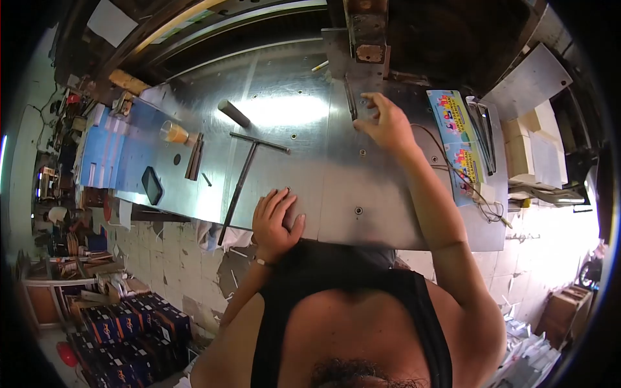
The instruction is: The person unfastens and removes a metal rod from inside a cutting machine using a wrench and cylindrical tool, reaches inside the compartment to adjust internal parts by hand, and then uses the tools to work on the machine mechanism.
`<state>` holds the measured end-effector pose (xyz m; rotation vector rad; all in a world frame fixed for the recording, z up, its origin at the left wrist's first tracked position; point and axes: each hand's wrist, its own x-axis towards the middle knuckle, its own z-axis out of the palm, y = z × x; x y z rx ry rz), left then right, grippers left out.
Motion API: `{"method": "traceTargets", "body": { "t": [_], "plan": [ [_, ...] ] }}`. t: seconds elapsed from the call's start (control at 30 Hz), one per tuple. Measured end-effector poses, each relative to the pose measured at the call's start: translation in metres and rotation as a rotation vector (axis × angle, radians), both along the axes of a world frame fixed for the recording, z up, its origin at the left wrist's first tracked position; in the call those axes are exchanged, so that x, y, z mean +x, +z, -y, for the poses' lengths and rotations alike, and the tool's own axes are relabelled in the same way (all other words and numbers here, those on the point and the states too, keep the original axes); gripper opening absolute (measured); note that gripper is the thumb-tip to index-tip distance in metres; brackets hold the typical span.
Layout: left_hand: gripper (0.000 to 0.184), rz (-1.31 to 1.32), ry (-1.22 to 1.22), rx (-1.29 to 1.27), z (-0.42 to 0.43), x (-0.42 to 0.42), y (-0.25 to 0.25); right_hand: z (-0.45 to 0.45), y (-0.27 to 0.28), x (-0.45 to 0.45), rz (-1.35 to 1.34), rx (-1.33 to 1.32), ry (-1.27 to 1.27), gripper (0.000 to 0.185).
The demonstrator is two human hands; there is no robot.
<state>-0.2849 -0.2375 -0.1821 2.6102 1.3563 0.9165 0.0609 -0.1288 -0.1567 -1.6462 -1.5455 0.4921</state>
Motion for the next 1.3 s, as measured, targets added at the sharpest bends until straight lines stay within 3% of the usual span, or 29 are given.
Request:
{"method": "traceTargets", "body": {
  "t": [0.33, 0.47, 0.53, 0.63, 0.73, 0.77, 1.0, 1.1, 1.3],
  "plan": [
    [0.04, 0.074, 0.002, 0.006, 0.004, -0.006, 0.005, 0.005, -0.023, -0.002, 0.089, 0.049, 0.016, 0.062],
    [0.046, 0.137, 0.32, 0.106, -0.016, -0.037, -0.004, 0.005, -0.02, -0.002, 0.071, 0.021, 0.008, 0.061],
    [0.05, 0.049, 0.506, 0.167, -0.027, -0.049, 0.004, 0.005, -0.019, -0.002, 0.073, 0.024, 0.006, 0.06],
    [0.045, -0.058, 0.629, 0.131, -0.035, -0.067, 0.002, 0.003, -0.019, -0.002, 0.087, 0.01, 0.016, 0.058],
    [0.038, 0.01, 0.649, -0.073, -0.038, -0.077, -0.009, 0.004, -0.021, -0.002, 0.07, 0.05, 0.03, 0.055],
    [0.029, 0.043, 0.652, -0.005, -0.04, -0.077, -0.016, 0.004, -0.019, -0.003, 0.062, 0.073, 0.035, 0.054],
    [0.024, 0.055, 0.659, 0.04, -0.043, -0.075, -0.02, 0.007, 0.0, -0.024, 0.027, 0.387, 0.038, 0.042],
    [0.024, 0.042, 0.632, 0.028, -0.044, -0.073, -0.015, -0.009, 0.006, -0.05, 0.022, 0.24, 0.21, 0.048],
    [0.02, 0.061, 0.612, -0.061, -0.045, -0.067, -0.009, -0.105, 0.005, -0.133, -0.144, 0.054, 0.513, 0.088]
  ]
}}
